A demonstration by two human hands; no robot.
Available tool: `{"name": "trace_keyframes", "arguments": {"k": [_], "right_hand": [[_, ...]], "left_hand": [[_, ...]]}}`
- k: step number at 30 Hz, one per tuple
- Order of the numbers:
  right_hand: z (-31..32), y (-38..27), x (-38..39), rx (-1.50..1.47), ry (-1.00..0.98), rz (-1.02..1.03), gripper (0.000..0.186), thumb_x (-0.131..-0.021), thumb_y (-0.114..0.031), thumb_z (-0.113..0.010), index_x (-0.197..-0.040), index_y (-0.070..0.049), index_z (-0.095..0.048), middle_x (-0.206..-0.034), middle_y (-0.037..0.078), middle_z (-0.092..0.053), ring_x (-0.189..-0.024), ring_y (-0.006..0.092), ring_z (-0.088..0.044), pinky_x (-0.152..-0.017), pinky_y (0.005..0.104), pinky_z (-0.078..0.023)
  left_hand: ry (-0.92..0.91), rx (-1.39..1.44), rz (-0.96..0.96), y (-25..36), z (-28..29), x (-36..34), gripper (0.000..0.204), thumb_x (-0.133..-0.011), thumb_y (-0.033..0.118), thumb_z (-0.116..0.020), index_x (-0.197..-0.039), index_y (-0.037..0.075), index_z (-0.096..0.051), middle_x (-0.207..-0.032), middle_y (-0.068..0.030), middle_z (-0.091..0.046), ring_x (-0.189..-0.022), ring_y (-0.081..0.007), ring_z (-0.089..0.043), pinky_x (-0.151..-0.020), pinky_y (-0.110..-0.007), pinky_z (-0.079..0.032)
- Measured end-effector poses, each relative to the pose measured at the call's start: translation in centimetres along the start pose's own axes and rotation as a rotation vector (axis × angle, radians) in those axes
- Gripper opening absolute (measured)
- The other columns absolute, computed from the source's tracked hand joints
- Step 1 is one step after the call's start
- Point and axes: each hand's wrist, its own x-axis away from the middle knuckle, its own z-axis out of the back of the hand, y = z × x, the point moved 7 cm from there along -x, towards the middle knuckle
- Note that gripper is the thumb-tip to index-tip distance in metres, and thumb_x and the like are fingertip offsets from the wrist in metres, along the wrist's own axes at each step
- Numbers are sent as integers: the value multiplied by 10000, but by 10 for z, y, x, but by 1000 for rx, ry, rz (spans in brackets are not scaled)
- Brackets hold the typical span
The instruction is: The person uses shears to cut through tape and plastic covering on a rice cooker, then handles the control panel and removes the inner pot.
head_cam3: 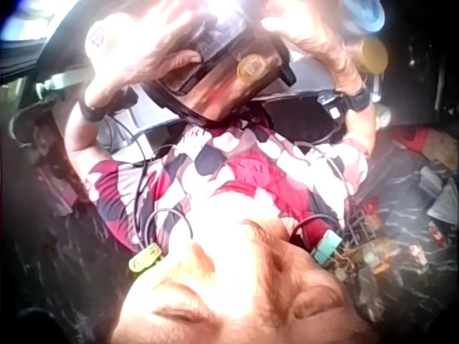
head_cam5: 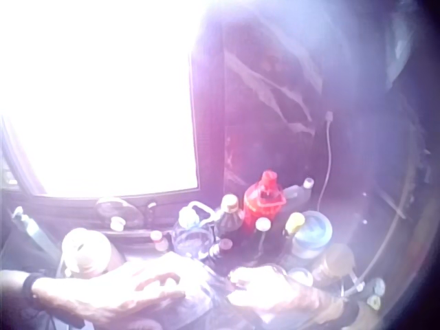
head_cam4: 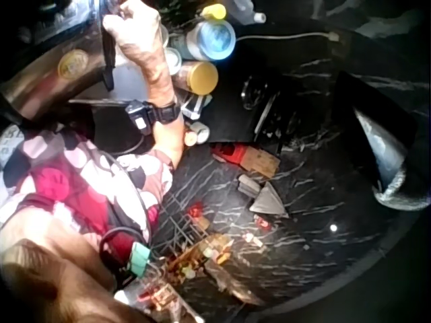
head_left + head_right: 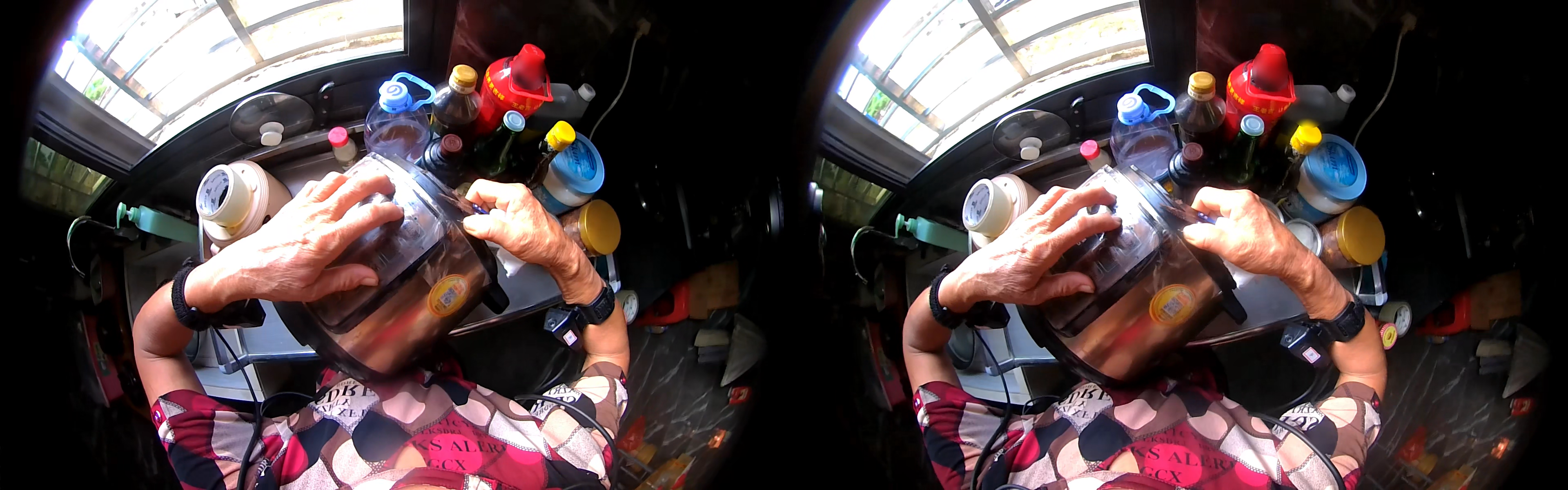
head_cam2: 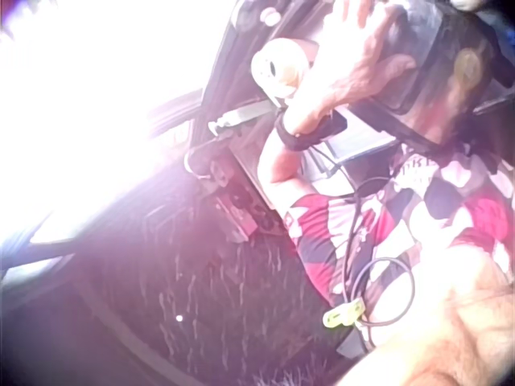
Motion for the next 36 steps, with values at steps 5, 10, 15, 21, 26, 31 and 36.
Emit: {"name": "trace_keyframes", "arguments": {"k": [5,10,15,21,26,31,36], "right_hand": [[0,5,-6,82,31,-42,393,-816,-384,-704,-882,-3,-631,-764,80,-637,-754,144,-597,-703,308,-488],[-1,-16,-2,218,73,7,414,-807,-403,-708,-840,2,-625,-750,89,-646,-715,144,-614,-664,318,-489],[3,-10,-3,168,46,-52,417,-810,-389,-689,-887,19,-652,-751,83,-645,-701,150,-595,-663,316,-483],[-4,-14,-9,163,33,-59,500,-823,-483,-708,-887,11,-663,-764,65,-631,-751,123,-567,-704,292,-467],[-1,-1,-6,37,-5,-69,318,-862,-293,-705,-912,18,-663,-822,61,-650,-774,102,-576,-724,278,-472],[9,-5,20,199,167,-88,315,-869,-285,-685,-931,21,-644,-785,75,-615,-748,117,-551,-689,289,-464],[3,11,48,179,253,-111,351,-970,-317,-567,-851,10,-616,-671,4,-498,-633,93,-434,-579,273,-389]], "left_hand": [[12,10,-2,3,-1,1,607,-827,333,-711,-1335,116,-461,-1408,-195,-380,-1233,-414,-414,-1028,-501,-346],[7,-9,-20,4,0,1,614,-841,311,-703,-1350,94,-439,-1399,-203,-386,-1242,-411,-412,-1043,-491,-337],[50,133,-22,1,1,12,636,-856,313,-692,-1356,34,-416,-1415,-224,-374,-1305,-413,-383,-1072,-482,-330],[60,74,-33,1,-8,17,673,-866,320,-681,-1385,12,-383,-1446,-250,-343,-1368,-430,-318,-1113,-491,-303],[119,222,16,-21,4,23,635,-866,417,-685,-1330,44,-462,-1393,-212,-406,-1312,-385,-400,-1074,-484,-350],[56,408,359,-89,-19,37,731,-885,598,-570,-1325,23,-470,-1284,-213,-515,-1240,-351,-486,-1031,-438,-401],[46,689,473,-93,-49,47,905,-880,702,-460,-1378,-51,-390,-1298,-310,-508,-1235,-390,-500,-1029,-408,-396]]}}
